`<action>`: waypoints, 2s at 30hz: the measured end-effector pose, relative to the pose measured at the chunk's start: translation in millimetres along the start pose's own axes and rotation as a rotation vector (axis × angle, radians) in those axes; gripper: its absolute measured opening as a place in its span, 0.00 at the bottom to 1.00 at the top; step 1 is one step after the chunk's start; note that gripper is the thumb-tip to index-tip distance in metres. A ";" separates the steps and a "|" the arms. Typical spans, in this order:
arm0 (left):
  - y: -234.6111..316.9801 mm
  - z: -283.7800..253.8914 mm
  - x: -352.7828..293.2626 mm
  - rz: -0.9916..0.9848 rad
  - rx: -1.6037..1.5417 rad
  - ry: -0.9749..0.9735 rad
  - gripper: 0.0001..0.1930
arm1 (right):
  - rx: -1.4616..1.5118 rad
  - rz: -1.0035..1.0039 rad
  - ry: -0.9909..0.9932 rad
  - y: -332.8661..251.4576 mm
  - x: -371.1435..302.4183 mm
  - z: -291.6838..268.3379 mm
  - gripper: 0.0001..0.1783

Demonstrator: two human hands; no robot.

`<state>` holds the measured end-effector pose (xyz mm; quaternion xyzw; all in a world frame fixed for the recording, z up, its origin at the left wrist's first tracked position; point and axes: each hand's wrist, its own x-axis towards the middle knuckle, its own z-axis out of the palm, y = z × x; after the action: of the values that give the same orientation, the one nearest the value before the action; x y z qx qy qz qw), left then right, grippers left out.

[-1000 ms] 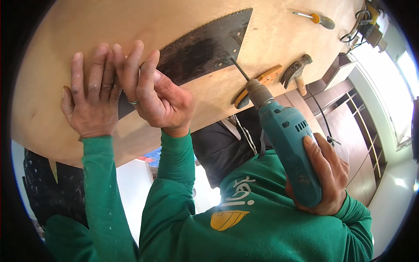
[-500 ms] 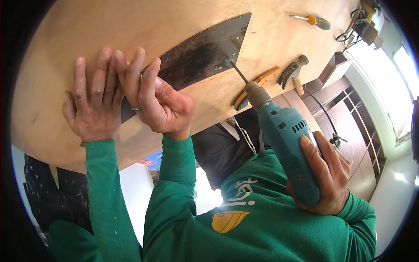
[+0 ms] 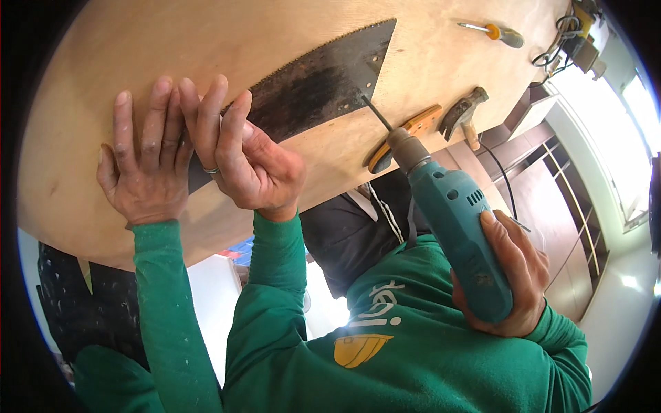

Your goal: The person uses a cordless drill to create holes in a metal bracket placed on a wooden workbench. They first secure the drill bit into the chuck, then position the bracket and drill multiple holes into it. The person also briefly handles an angle grinder at the start and end of the clip.

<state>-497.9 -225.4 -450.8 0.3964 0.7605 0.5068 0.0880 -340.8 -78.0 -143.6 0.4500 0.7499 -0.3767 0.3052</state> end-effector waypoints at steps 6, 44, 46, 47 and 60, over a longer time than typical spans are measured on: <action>2.2 -2.1 -0.5 0.008 0.009 -0.007 0.16 | -0.003 -0.034 0.039 7.8 -9.3 12.3 0.56; 2.0 0.1 1.2 -0.009 0.016 0.017 0.15 | 0.031 0.015 0.070 -0.9 -3.8 5.6 0.51; 3.8 1.9 0.7 0.000 0.028 0.007 0.14 | 0.049 0.025 0.098 -5.2 -2.1 8.1 0.50; 2.6 5.1 1.4 0.019 0.034 0.001 0.14 | 0.051 0.036 0.109 -7.2 -2.2 8.4 0.50; 0.1 10.3 -0.1 0.024 0.045 0.035 0.17 | 0.138 -0.058 0.207 14.1 -54.2 29.9 0.50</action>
<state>-492.3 -218.2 -455.6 0.3985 0.7681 0.4976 0.0596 -302.3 -122.9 -120.3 0.4844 0.7625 -0.3876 0.1836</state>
